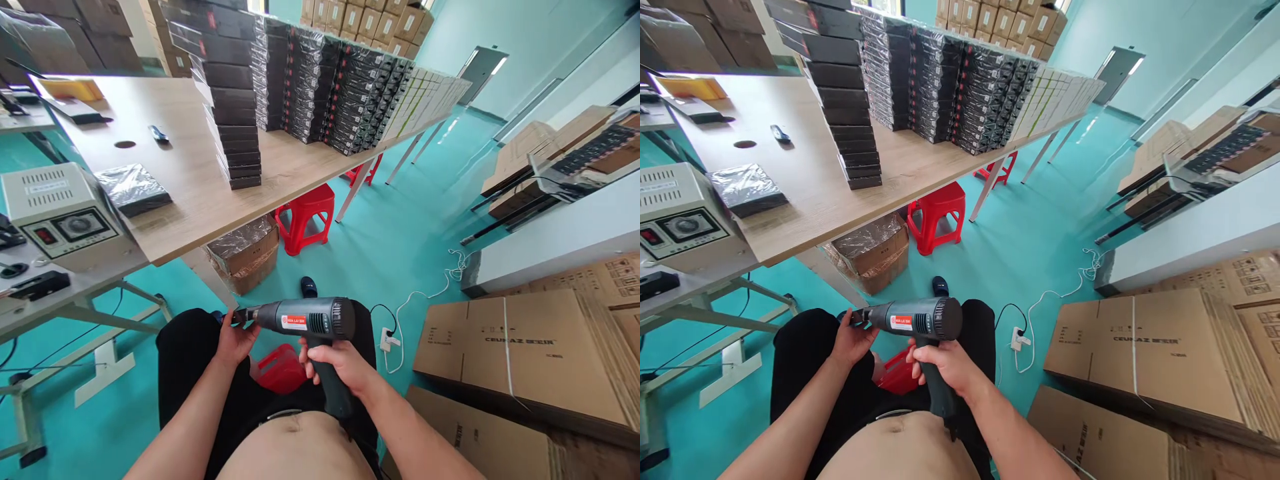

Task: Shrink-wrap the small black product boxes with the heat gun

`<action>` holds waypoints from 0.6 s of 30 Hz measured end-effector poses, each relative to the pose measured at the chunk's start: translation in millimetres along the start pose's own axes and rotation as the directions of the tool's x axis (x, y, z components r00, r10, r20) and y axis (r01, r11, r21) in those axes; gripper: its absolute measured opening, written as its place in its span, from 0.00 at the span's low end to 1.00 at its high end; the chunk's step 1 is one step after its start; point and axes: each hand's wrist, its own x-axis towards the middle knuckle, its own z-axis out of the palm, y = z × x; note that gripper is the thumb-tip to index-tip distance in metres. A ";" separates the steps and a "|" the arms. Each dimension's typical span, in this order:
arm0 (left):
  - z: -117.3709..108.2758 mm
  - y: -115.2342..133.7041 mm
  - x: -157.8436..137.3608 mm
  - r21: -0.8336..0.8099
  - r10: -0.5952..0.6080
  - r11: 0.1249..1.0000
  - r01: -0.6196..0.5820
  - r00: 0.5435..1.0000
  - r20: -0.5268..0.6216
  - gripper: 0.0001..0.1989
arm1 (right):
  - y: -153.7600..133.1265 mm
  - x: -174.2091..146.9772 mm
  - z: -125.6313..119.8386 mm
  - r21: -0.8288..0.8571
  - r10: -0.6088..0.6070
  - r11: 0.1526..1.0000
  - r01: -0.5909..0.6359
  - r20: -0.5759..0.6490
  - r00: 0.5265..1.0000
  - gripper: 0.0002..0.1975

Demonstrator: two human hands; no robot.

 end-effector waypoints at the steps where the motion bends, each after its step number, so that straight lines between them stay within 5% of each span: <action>1: 0.2 0.6 -1.2 -0.012 -0.004 1.000 0.004 1.000 0.011 0.11 | -0.5 2.0 0.1 0.016 -0.021 1.000 0.021 -0.044 0.999 0.15; 5: 3.4 3.0 -9.1 -0.037 -0.019 0.999 0.021 0.999 0.049 0.14 | -5.4 4.9 -16.0 0.114 -0.031 0.992 0.054 -0.194 0.981 0.13; 11: 2.7 1.6 -5.2 0.054 -0.030 0.998 0.027 0.998 0.063 0.23 | -2.2 -19.7 -43.7 0.167 0.034 0.986 -0.008 -0.155 0.987 0.14; 18: -1.5 -2.9 5.2 0.120 0.029 0.992 -0.031 0.999 0.014 0.25 | 9.8 -35.4 -41.9 0.173 0.069 0.984 -0.047 -0.124 0.990 0.15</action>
